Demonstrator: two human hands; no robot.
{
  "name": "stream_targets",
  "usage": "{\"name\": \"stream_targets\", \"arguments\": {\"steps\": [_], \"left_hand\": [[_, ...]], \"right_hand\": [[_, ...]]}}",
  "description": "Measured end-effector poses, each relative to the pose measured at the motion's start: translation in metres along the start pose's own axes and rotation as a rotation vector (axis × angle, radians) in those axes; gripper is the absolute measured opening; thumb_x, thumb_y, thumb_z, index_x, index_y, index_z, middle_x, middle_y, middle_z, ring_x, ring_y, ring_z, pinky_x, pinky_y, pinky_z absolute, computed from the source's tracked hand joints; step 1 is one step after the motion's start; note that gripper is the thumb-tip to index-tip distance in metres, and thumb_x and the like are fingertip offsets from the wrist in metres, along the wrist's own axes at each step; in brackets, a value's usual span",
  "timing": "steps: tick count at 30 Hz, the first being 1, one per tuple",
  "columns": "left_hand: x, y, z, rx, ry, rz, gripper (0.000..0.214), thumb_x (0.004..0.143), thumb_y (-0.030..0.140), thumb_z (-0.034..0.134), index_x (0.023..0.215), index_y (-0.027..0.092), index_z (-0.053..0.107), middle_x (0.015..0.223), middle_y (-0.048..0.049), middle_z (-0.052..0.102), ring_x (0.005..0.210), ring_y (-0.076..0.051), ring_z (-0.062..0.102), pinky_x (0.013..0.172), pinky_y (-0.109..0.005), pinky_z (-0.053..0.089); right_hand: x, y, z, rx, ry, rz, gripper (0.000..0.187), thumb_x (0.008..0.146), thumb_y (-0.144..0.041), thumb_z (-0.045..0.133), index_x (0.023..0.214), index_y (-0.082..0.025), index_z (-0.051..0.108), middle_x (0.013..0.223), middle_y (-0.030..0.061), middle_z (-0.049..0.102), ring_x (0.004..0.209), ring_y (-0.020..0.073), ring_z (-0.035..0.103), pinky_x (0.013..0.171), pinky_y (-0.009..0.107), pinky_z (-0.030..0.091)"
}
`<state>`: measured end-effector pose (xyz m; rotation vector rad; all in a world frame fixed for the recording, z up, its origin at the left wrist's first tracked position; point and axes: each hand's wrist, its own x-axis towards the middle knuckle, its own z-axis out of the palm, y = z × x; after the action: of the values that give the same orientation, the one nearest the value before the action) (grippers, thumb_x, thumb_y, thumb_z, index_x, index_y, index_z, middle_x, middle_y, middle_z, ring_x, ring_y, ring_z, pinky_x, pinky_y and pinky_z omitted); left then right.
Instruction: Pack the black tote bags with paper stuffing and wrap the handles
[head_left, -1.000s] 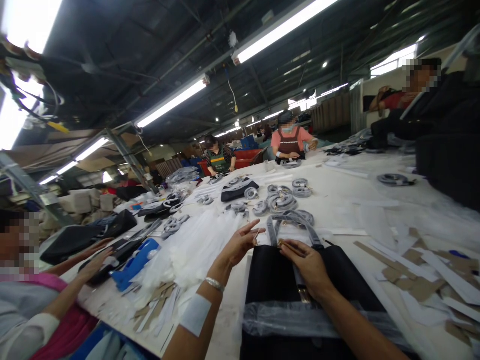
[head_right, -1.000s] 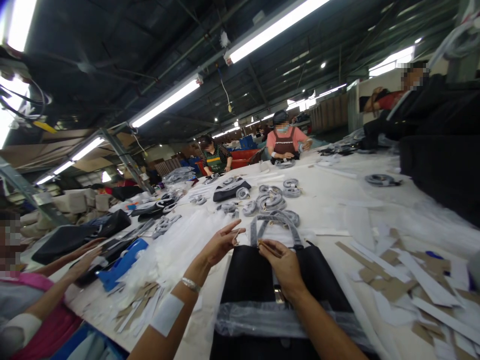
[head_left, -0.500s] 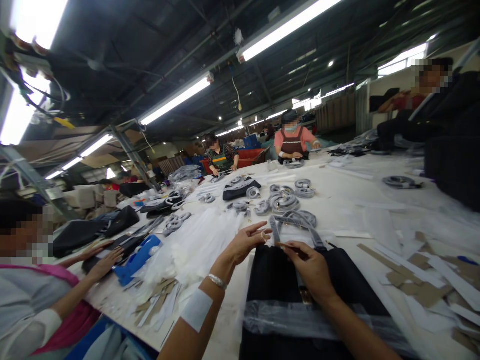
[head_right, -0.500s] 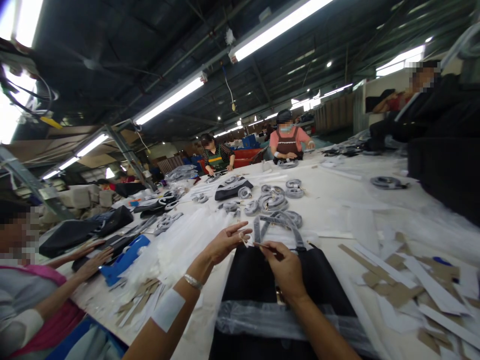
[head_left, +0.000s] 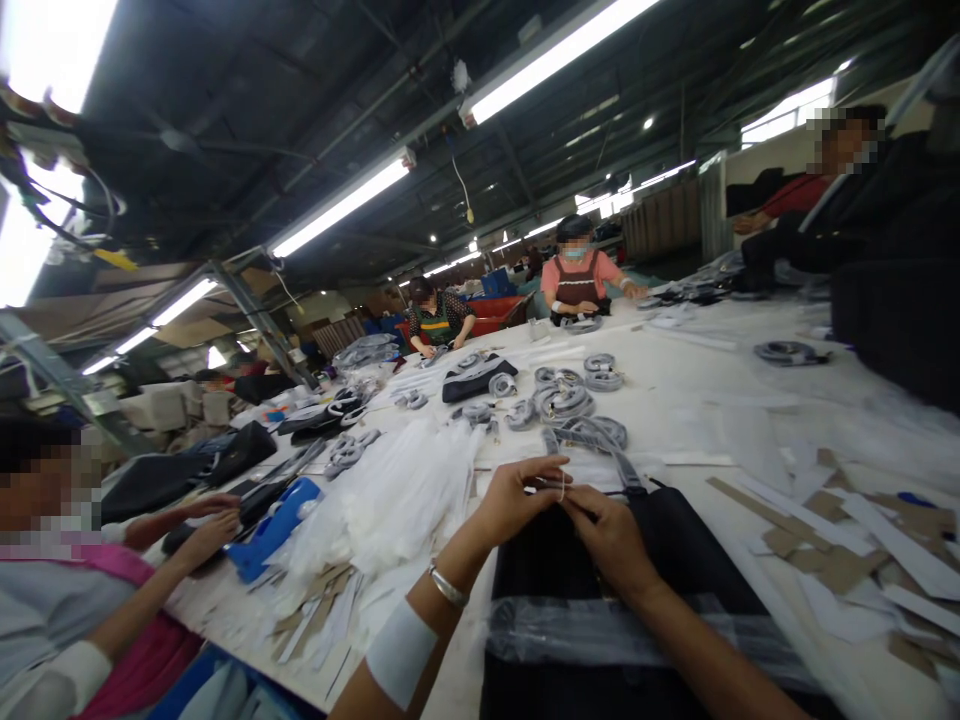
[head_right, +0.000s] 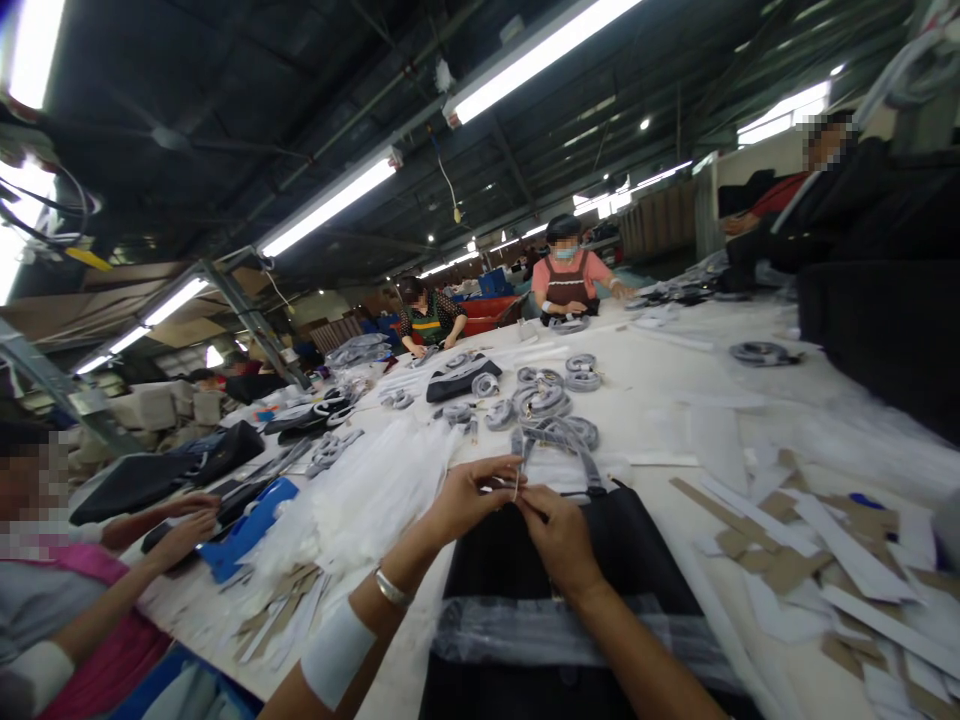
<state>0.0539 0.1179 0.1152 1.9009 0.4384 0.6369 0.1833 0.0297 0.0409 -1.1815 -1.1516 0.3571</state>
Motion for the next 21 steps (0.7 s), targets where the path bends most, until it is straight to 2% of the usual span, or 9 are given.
{"name": "stream_targets", "arguments": {"steps": [4, 8, 12, 14, 16, 18, 21], "left_hand": [[-0.005, 0.012, 0.003, 0.327, 0.047, 0.099, 0.038, 0.079, 0.011, 0.069, 0.114, 0.028, 0.072, 0.096, -0.0055, 0.071, 0.099, -0.025, 0.062, 0.099, -0.035, 0.043], [-0.019, 0.025, -0.014, 0.55, 0.213, 0.157, 0.049, 0.08, 0.009, 0.066, 0.125, 0.029, 0.064, 0.092, -0.0018, 0.069, 0.087, -0.019, 0.063, 0.088, -0.032, 0.049], [-0.036, 0.033, -0.042, 0.557, 0.468, 0.085, 0.044, 0.083, 0.018, 0.067, 0.126, 0.026, 0.062, 0.092, 0.0007, 0.07, 0.078, -0.014, 0.065, 0.081, -0.028, 0.052], [-0.047, 0.033, -0.05, 0.507, 0.58, 0.049, 0.044, 0.083, 0.023, 0.069, 0.126, 0.024, 0.061, 0.091, 0.0008, 0.07, 0.078, -0.014, 0.066, 0.08, -0.027, 0.053], [-0.06, 0.029, -0.048, 0.474, 0.65, 0.051, 0.044, 0.083, 0.027, 0.069, 0.126, 0.024, 0.061, 0.09, 0.0007, 0.07, 0.079, -0.015, 0.067, 0.08, -0.027, 0.054], [-0.077, 0.022, -0.038, 0.506, 0.662, 0.084, 0.041, 0.084, 0.029, 0.069, 0.124, 0.025, 0.062, 0.091, 0.0002, 0.07, 0.081, -0.015, 0.068, 0.082, -0.028, 0.054], [-0.103, 0.003, -0.018, 0.616, 0.551, 0.134, 0.034, 0.088, 0.024, 0.063, 0.121, 0.027, 0.064, 0.091, -0.0009, 0.07, 0.082, -0.016, 0.067, 0.082, -0.029, 0.054]], "right_hand": [[-0.001, 0.004, 0.002, 0.031, -0.049, 0.077, 0.028, 0.089, -0.037, 0.055, 0.103, -0.024, 0.075, 0.1, 0.0057, 0.072, 0.069, 0.0189, 0.064, 0.071, 0.032, 0.052], [0.0, 0.012, 0.003, 0.008, -0.006, 0.166, 0.034, 0.087, -0.037, 0.052, 0.109, -0.02, 0.071, 0.119, 0.0083, 0.067, 0.057, 0.0133, 0.06, 0.063, 0.031, 0.052], [0.001, 0.017, 0.003, -0.056, 0.012, 0.183, 0.035, 0.086, -0.035, 0.049, 0.107, -0.018, 0.071, 0.117, 0.0094, 0.068, 0.056, 0.0136, 0.062, 0.069, 0.035, 0.054], [0.0, 0.019, 0.003, -0.079, 0.001, 0.183, 0.035, 0.086, -0.034, 0.048, 0.108, -0.018, 0.071, 0.112, 0.0092, 0.07, 0.061, 0.0156, 0.065, 0.073, 0.036, 0.055], [-0.001, 0.021, 0.003, -0.085, -0.004, 0.192, 0.035, 0.086, -0.034, 0.048, 0.108, -0.019, 0.071, 0.108, 0.0091, 0.072, 0.067, 0.0179, 0.067, 0.074, 0.037, 0.056], [-0.001, 0.024, 0.004, -0.059, -0.004, 0.213, 0.036, 0.087, -0.034, 0.047, 0.108, -0.019, 0.071, 0.107, 0.0096, 0.072, 0.073, 0.0197, 0.069, 0.071, 0.036, 0.057], [-0.002, 0.028, 0.006, -0.028, -0.01, 0.233, 0.035, 0.086, -0.034, 0.047, 0.108, -0.018, 0.071, 0.107, 0.0105, 0.072, 0.078, 0.0213, 0.07, 0.068, 0.035, 0.059]]}}
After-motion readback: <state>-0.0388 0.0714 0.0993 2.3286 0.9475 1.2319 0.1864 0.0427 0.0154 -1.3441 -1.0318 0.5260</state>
